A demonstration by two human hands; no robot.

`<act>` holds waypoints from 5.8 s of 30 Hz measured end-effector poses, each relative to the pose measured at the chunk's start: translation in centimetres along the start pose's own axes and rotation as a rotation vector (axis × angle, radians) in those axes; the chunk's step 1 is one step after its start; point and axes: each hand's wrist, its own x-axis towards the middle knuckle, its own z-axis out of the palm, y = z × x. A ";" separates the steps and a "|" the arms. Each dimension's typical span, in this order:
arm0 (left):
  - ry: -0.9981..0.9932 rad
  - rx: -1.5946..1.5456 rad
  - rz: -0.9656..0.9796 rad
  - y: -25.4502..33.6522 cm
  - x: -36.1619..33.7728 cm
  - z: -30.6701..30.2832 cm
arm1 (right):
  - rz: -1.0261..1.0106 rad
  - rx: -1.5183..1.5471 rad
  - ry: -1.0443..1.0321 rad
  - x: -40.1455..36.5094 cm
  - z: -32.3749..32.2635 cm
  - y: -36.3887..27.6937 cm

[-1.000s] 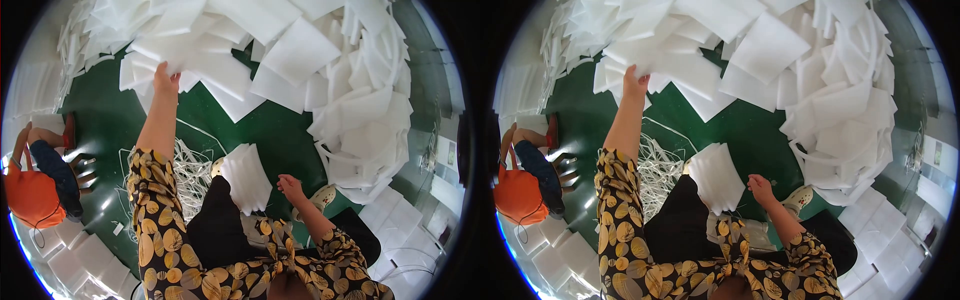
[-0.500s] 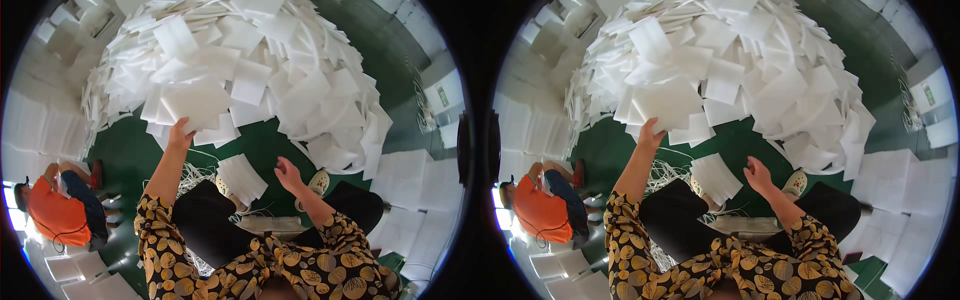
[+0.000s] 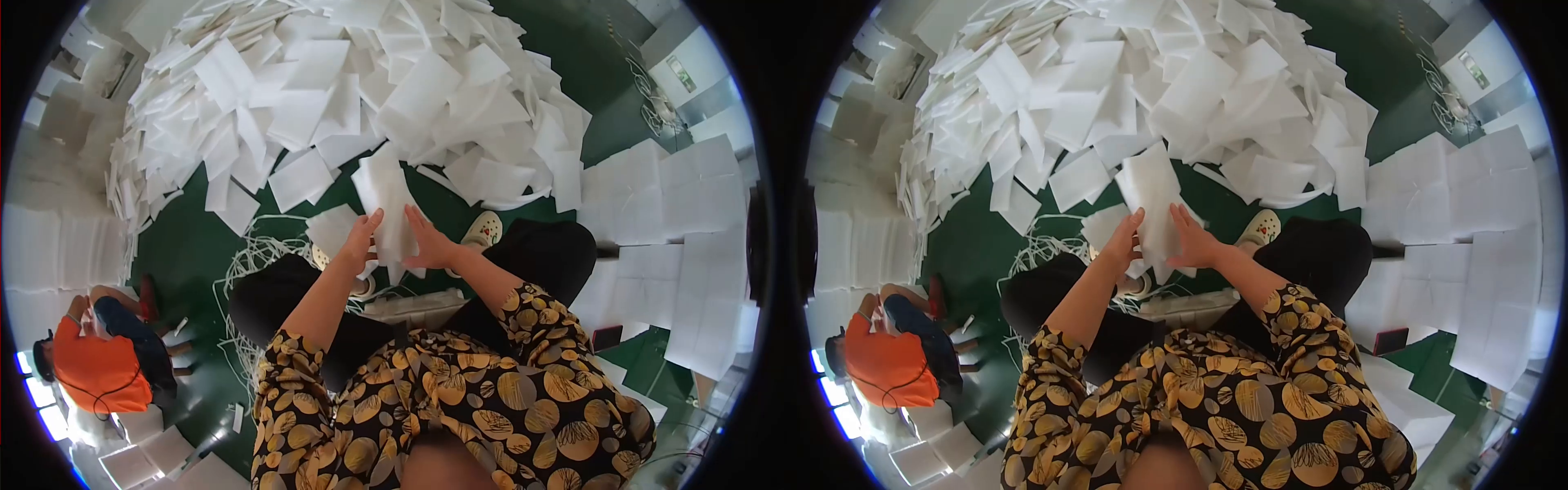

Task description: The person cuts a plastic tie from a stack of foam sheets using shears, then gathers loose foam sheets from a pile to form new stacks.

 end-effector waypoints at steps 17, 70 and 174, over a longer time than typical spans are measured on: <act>0.113 0.548 0.170 -15.0 8.0 1.7 | 0.562 0.887 0.187 -3.2 4.4 6.1; 0.200 0.551 0.237 -14.0 13.9 -2.3 | 0.746 0.215 0.192 5.4 7.8 8.2; -0.183 1.859 0.332 -10.6 12.5 2.6 | 0.655 -0.267 0.534 -10.8 -17.2 31.7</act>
